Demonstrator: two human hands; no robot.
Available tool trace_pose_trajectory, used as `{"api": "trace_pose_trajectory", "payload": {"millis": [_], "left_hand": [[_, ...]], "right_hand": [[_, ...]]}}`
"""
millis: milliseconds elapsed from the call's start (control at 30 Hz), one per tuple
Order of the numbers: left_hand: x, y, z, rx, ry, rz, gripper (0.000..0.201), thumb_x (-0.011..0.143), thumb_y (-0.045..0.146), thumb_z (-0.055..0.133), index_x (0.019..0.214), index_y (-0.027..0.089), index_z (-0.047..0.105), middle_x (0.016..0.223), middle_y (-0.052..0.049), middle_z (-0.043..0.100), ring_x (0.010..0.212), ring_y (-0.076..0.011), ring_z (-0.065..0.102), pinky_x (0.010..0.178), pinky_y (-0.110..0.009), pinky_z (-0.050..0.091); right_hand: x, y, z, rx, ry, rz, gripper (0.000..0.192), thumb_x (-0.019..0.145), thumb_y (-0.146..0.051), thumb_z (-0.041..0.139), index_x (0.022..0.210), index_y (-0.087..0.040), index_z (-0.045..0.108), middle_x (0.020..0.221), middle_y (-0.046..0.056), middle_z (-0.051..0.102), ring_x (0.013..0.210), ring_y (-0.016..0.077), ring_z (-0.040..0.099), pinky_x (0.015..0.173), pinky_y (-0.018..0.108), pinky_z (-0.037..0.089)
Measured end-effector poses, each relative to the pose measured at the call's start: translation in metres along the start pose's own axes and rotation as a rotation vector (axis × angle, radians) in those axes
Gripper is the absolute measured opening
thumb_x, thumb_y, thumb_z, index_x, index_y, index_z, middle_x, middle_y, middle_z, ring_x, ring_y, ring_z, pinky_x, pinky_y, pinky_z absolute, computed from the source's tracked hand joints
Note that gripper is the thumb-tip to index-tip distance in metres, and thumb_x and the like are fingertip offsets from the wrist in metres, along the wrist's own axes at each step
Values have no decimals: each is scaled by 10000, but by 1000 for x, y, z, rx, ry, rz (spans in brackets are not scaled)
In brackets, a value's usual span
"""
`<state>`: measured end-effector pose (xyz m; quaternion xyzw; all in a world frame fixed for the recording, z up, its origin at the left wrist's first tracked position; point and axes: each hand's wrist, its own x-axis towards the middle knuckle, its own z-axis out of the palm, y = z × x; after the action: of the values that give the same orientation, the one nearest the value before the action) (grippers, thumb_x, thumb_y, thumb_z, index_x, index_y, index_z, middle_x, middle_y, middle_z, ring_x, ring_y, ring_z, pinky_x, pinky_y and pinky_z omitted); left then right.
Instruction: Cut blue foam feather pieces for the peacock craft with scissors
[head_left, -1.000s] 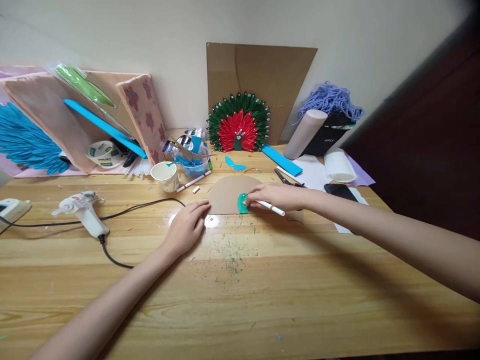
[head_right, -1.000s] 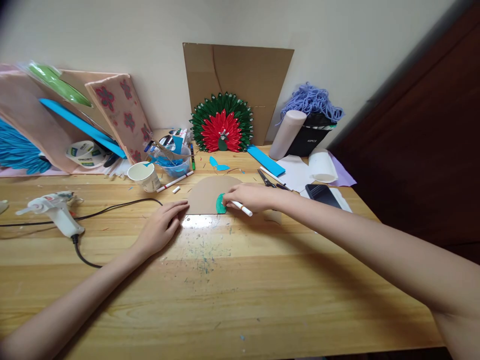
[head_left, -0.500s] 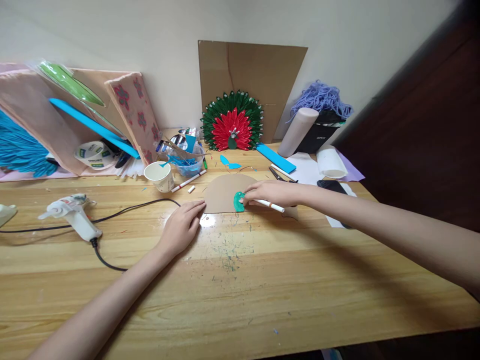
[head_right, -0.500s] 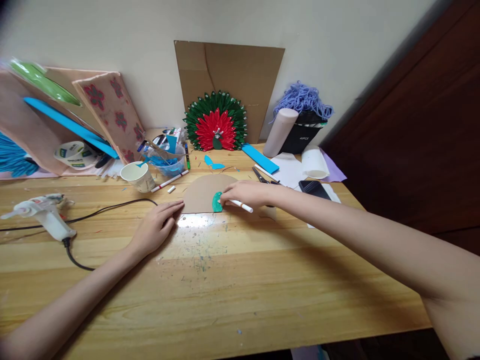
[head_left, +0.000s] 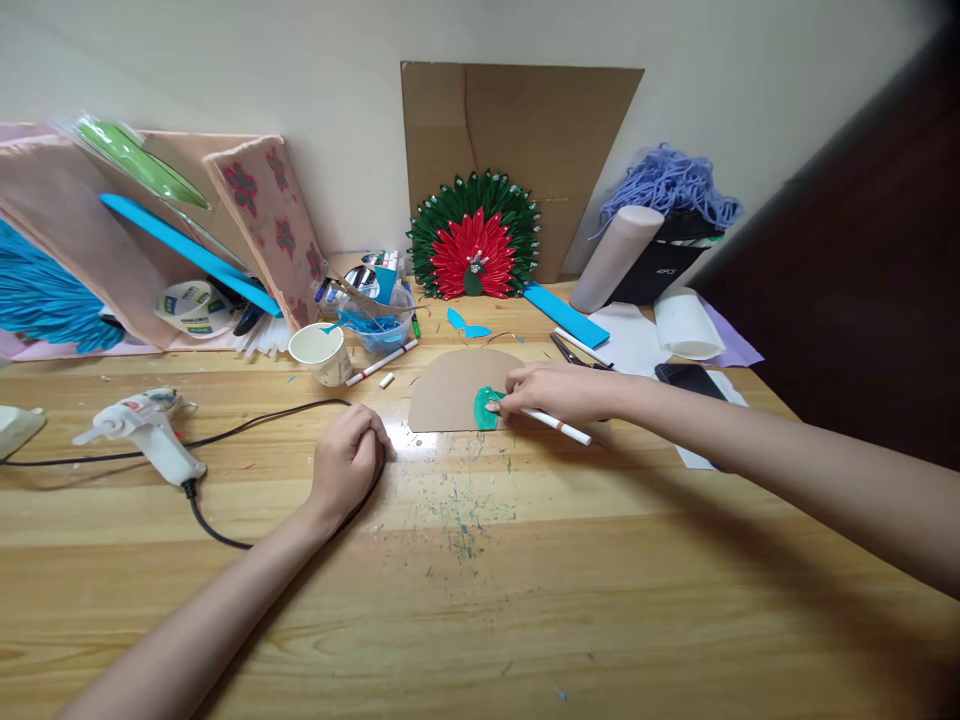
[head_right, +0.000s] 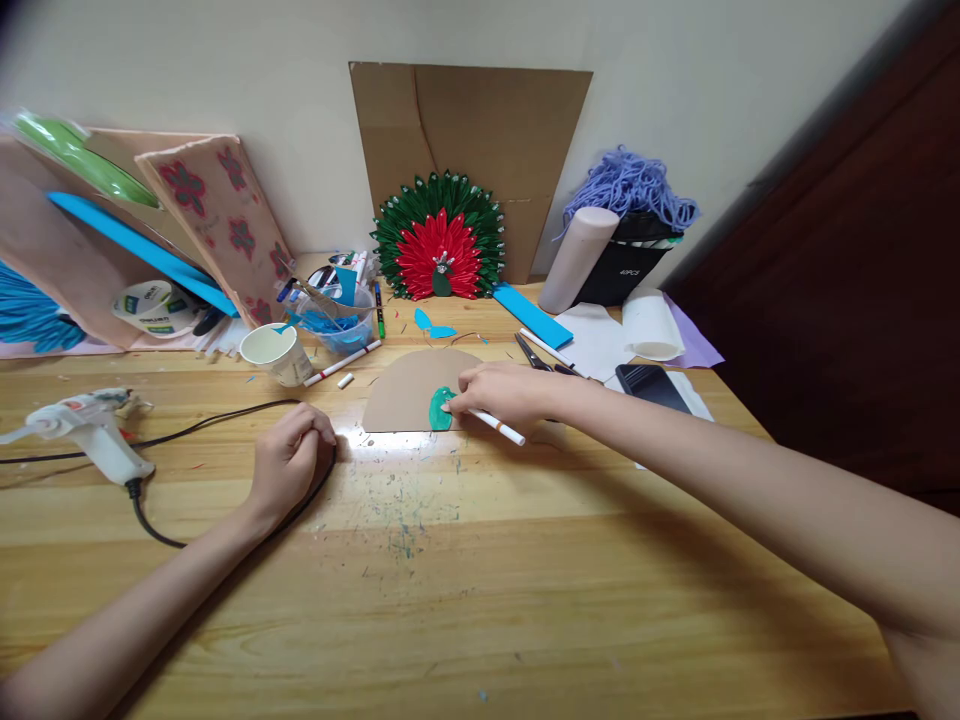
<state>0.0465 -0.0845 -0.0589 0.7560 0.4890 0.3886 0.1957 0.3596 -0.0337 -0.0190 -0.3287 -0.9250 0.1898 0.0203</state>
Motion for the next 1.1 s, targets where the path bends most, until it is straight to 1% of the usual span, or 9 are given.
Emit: {"api": "trace_pose_trajectory", "payload": {"millis": [100, 200, 333, 433, 567, 733, 833, 967, 1100], "left_hand": [[0, -2, -1, -12, 2, -19, 249, 743, 18, 352, 601, 178, 481, 634, 5, 521, 642, -128, 505, 634, -257, 393], [1, 1, -1, 18, -42, 2, 246, 764, 30, 359, 626, 174, 504, 679, -6, 534, 687, -135, 519, 661, -265, 411], [5, 20, 12, 118, -349, 140, 271, 823, 74, 372, 930, 170, 601, 975, -54, 601, 928, -171, 550, 827, -316, 450], [10, 37, 34, 205, -506, 290, 379, 867, 127, 380, 1224, 183, 493, 1244, -74, 539, 1108, -195, 508, 960, -363, 418], [14, 45, 59, 327, -505, 419, 410, 920, 215, 337, 1321, 171, 413, 1330, -80, 498, 1208, -215, 461, 1018, -391, 383], [11, 39, 65, 460, -523, 489, 439, 934, 241, 297, 1347, 116, 378, 1382, -106, 452, 1263, -209, 423, 1063, -380, 335], [12, 38, 64, 494, -575, 511, 474, 904, 217, 317, 1361, 97, 352, 1408, -106, 418, 1296, -212, 381, 1086, -367, 305], [15, 39, 62, 480, -634, 498, 516, 855, 180, 350, 1363, 87, 345, 1418, -106, 403, 1317, -210, 350, 1099, -347, 287], [16, 40, 60, 445, -659, 466, 528, 841, 165, 354, 1363, 81, 340, 1422, -118, 394, 1317, -215, 350, 1082, -346, 317]], "right_hand": [[1, 2, -2, -68, -94, -94, 252, 825, -173, 540, 991, -290, 690, 768, 40, 581, 737, 185, 562, 644, 270, 362], [3, 2, -6, -84, -98, -81, 239, 853, -198, 512, 983, -293, 688, 763, 40, 549, 677, 168, 528, 609, 260, 322], [4, -2, -11, -130, -132, -78, 227, 863, -213, 503, 976, -283, 687, 715, 37, 499, 627, 159, 472, 568, 255, 269], [5, -6, -14, -173, -146, -76, 229, 862, -192, 492, 957, -261, 688, 680, 32, 467, 617, 161, 440, 566, 258, 251], [5, -7, -16, -170, -162, -72, 247, 851, -167, 491, 981, -254, 682, 691, 37, 475, 651, 172, 453, 590, 264, 264], [2, -4, -13, -78, -143, -31, 219, 868, -212, 484, 966, -249, 676, 705, 32, 498, 655, 163, 479, 581, 256, 280], [-3, -15, -1, 85, 38, 104, 228, 902, -299, 450, 1001, -229, 643, 797, 42, 565, 698, 162, 522, 602, 255, 329], [-12, -43, 33, 460, 503, 338, 318, 962, -331, 304, 1039, -196, 582, 764, 25, 597, 764, 160, 563, 724, 286, 399], [-16, -57, 66, 665, 617, 458, 239, 933, -321, 371, 943, -210, 583, 709, 0, 547, 723, 160, 542, 711, 302, 419]]}}
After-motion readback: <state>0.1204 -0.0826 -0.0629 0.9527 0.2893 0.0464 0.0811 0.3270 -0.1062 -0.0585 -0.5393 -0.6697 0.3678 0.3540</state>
